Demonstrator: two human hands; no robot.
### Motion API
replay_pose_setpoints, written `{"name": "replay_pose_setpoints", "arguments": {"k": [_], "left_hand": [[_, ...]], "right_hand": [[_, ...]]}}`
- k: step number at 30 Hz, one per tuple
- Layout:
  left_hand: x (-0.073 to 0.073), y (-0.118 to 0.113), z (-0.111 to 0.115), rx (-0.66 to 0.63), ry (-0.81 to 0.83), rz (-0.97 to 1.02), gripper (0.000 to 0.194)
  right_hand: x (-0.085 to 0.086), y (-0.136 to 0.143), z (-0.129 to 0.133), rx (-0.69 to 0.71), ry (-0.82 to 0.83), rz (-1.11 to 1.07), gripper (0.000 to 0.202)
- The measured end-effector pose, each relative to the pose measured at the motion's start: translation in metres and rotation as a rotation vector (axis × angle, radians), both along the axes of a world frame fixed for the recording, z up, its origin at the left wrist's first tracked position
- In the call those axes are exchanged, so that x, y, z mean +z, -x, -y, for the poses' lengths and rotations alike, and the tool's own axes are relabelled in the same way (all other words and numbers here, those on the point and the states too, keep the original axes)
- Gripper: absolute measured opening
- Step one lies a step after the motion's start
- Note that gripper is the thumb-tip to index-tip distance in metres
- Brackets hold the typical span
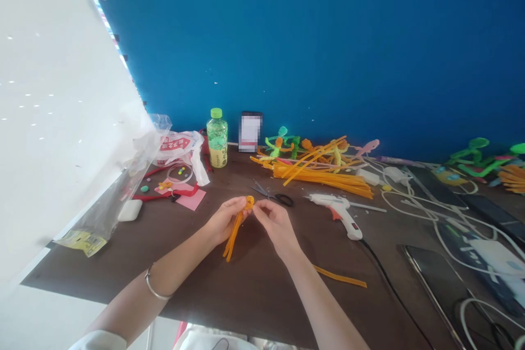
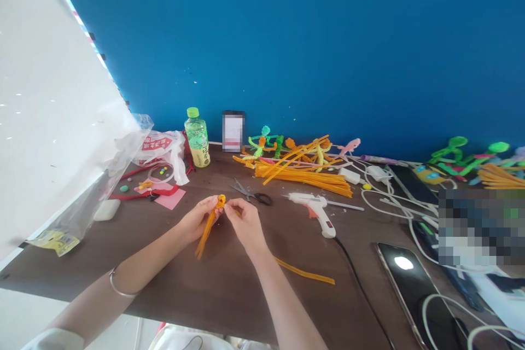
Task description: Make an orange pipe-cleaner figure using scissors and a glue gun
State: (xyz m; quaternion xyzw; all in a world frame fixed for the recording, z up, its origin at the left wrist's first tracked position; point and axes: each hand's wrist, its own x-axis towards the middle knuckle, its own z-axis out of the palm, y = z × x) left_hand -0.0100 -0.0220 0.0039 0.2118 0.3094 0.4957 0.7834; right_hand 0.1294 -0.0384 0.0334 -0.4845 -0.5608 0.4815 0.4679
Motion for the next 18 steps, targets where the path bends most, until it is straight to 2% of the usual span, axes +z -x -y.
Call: {"name": "replay_pose_setpoints", "arguments": {"k": [5, 11, 18], "left_hand": [[0.0, -0.001, 0.002, -0.01, -0.002, 0.04, 0.016], [0.0, -0.002, 0.001, 0.027, 0.038, 0.029, 0.017], [-0.001, -0.001, -0.002, 0.046, 0.041, 0.024, 0.017]], "right_hand": [[0.004, 0.0, 0.002, 0.052, -0.055, 0.03, 0.017], [0.0, 0.004, 0.005, -0.104, -0.271, 0.115, 0.015], [-0.01, 0.002, 0.002, -0.102, -0.394, 0.159, 0.008]]}}
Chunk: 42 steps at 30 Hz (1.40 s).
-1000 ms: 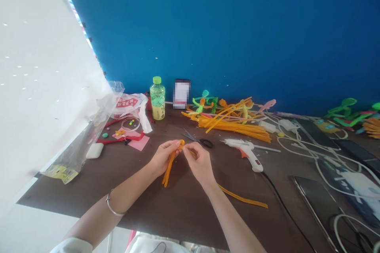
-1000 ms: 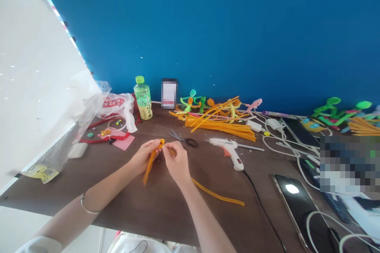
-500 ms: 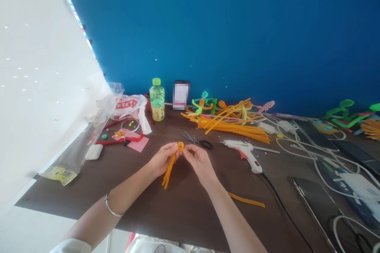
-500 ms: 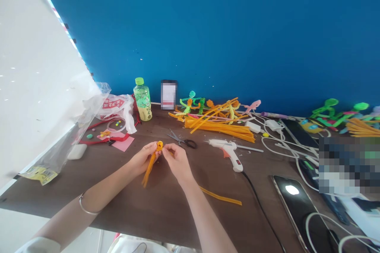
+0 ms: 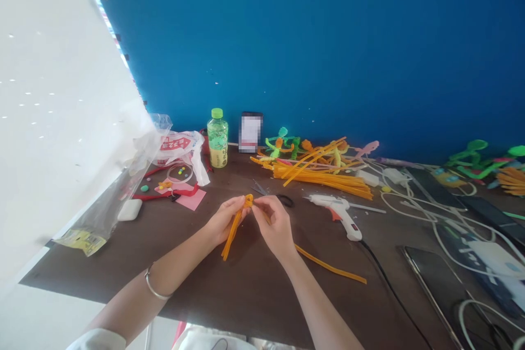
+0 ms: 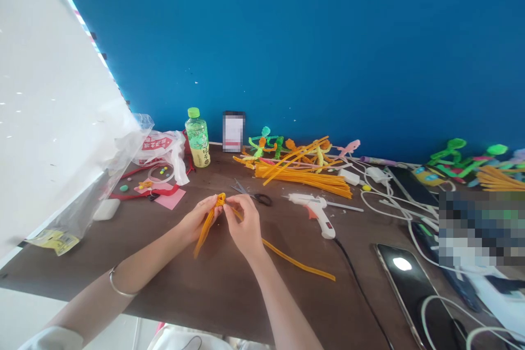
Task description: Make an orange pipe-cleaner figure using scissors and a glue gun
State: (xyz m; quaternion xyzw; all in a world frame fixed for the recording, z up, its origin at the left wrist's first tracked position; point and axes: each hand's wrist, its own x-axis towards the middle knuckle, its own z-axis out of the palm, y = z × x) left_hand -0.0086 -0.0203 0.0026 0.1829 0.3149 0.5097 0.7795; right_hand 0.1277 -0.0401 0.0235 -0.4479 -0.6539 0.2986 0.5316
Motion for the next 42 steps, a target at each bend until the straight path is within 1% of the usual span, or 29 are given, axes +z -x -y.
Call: {"name": "replay_pose_setpoints", "arguments": {"k": [3, 6, 11, 15, 18, 28, 30, 32, 35, 37, 39, 42], "left_hand": [[0.002, 0.0, 0.0, -0.011, 0.003, 0.006, 0.017], [0.003, 0.001, 0.0, -0.018, 0.009, 0.006, 0.017], [0.004, 0.0, 0.001, -0.016, -0.021, -0.029, 0.017], [0.005, 0.0, 0.002, 0.011, -0.066, -0.086, 0.016], [0.006, 0.0, 0.002, 0.022, -0.073, -0.118, 0.017], [0.007, -0.001, 0.003, 0.0, -0.031, -0.13, 0.019], [0.007, -0.002, 0.003, 0.006, -0.038, -0.139, 0.02], [0.007, -0.002, 0.003, 0.025, -0.054, -0.15, 0.022], [0.008, -0.003, 0.004, 0.055, -0.066, -0.169, 0.024], [0.009, -0.003, 0.004, 0.066, -0.078, -0.183, 0.023], [0.009, -0.003, 0.004, 0.074, -0.094, -0.194, 0.023], [0.008, -0.004, 0.004, 0.09, -0.109, -0.199, 0.021]], "right_hand": [[0.0, 0.0, 0.001, 0.018, -0.03, 0.013, 0.005], [0.0, 0.0, 0.002, -0.025, -0.084, 0.088, 0.007], [-0.003, -0.002, 0.001, -0.127, -0.304, 0.286, 0.01], [-0.006, -0.005, -0.001, -0.134, -0.464, 0.478, 0.018], [-0.007, -0.007, -0.001, -0.119, -0.504, 0.555, 0.024], [-0.007, -0.008, 0.001, -0.094, -0.543, 0.585, 0.025], [-0.005, -0.007, 0.002, -0.089, -0.526, 0.512, 0.023], [-0.002, -0.004, 0.003, -0.092, -0.476, 0.391, 0.018], [0.002, 0.0, 0.004, -0.111, -0.356, 0.225, 0.008], [0.005, 0.001, 0.004, -0.134, -0.258, 0.16, 0.003], [0.006, 0.002, 0.003, -0.141, -0.15, 0.117, 0.006], [0.007, 0.001, 0.002, -0.095, 0.035, 0.072, 0.015]]}}
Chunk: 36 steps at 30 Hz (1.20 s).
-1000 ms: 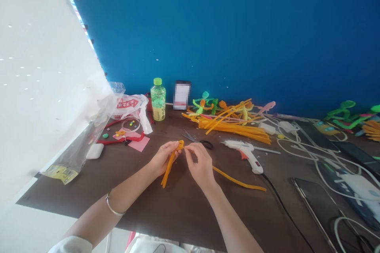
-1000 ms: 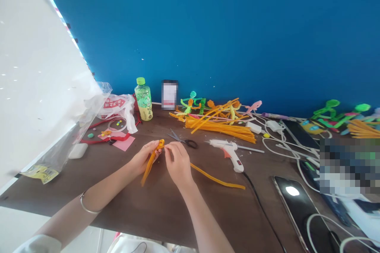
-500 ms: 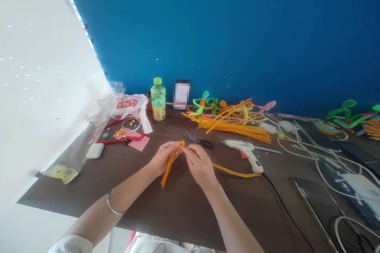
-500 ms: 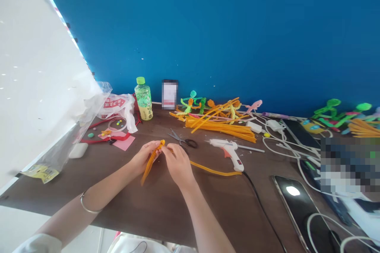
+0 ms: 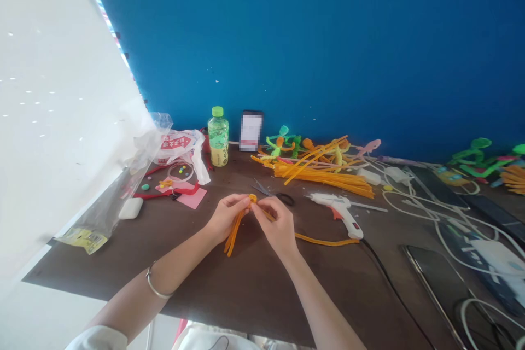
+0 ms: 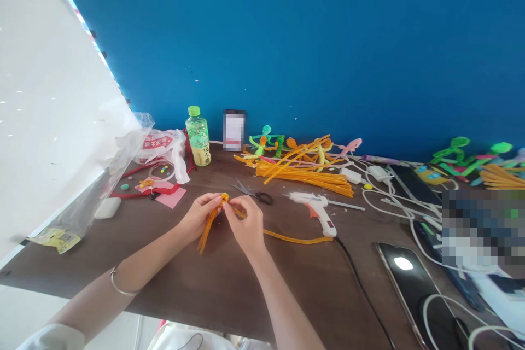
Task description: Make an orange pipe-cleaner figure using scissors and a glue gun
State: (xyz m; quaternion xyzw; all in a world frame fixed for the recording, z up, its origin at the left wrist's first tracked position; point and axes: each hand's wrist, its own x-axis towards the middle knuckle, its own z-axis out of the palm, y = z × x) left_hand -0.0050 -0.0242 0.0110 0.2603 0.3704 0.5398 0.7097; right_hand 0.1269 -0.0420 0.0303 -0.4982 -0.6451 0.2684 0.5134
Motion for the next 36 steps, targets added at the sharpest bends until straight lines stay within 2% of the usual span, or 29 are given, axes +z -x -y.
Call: {"name": "replay_pose_setpoints", "arguments": {"k": [5, 14, 25, 31, 36], "left_hand": [[0.001, -0.001, 0.0, -0.001, -0.043, -0.027, 0.02], [0.003, 0.004, -0.001, -0.061, -0.173, -0.164, 0.02], [0.002, 0.005, -0.001, -0.046, -0.169, -0.181, 0.023], [0.005, 0.005, 0.001, -0.08, -0.181, -0.129, 0.037], [0.003, 0.004, 0.002, -0.13, -0.201, -0.25, 0.042]], "right_hand": [[0.003, -0.004, -0.004, 0.107, 0.273, -0.11, 0.028], [0.008, -0.01, -0.006, 0.19, 0.444, -0.228, 0.024], [0.01, -0.01, -0.003, 0.157, 0.519, -0.342, 0.023], [0.007, -0.01, -0.005, 0.113, 0.487, -0.383, 0.021], [0.003, -0.01, -0.007, 0.105, 0.491, -0.445, 0.022]]}}
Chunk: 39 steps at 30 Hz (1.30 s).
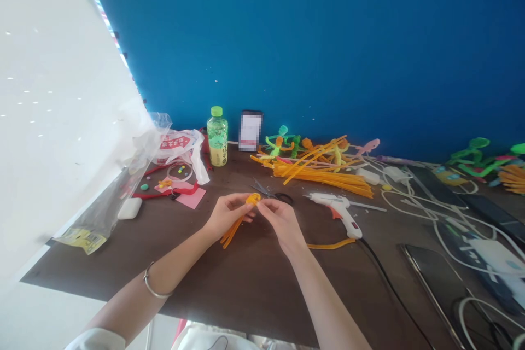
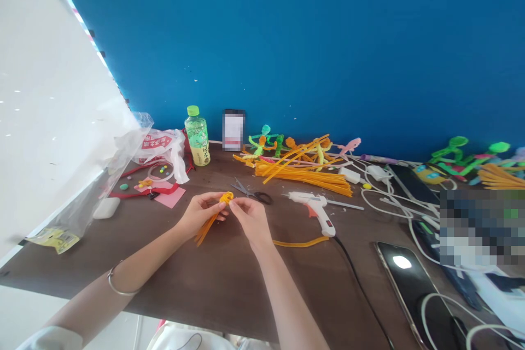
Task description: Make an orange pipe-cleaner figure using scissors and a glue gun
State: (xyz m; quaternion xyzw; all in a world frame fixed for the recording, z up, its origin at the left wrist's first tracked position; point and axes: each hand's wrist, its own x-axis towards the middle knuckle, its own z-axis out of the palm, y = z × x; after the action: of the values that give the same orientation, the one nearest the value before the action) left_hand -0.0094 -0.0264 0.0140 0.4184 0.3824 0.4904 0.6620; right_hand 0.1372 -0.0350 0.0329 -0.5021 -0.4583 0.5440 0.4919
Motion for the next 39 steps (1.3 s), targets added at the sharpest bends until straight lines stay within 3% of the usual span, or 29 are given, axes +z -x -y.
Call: {"name": "replay_pose_setpoints", "arguments": {"k": [7, 18, 28, 39], "left_hand": [[-0.002, -0.002, 0.001, -0.004, -0.115, -0.108, 0.036], [0.001, -0.007, 0.004, 0.06, -0.061, -0.135, 0.04], [0.014, -0.008, 0.01, 0.009, -0.016, -0.035, 0.036], [0.004, -0.008, 0.007, 0.039, -0.002, -0.03, 0.032]], "right_hand": [[-0.001, 0.003, 0.001, 0.005, -0.018, -0.021, 0.024], [0.0, 0.008, 0.004, -0.058, -0.119, 0.121, 0.017], [-0.007, 0.011, 0.005, -0.043, -0.145, 0.03, 0.016], [0.0, 0.012, 0.01, -0.122, -0.209, 0.242, 0.014]]}}
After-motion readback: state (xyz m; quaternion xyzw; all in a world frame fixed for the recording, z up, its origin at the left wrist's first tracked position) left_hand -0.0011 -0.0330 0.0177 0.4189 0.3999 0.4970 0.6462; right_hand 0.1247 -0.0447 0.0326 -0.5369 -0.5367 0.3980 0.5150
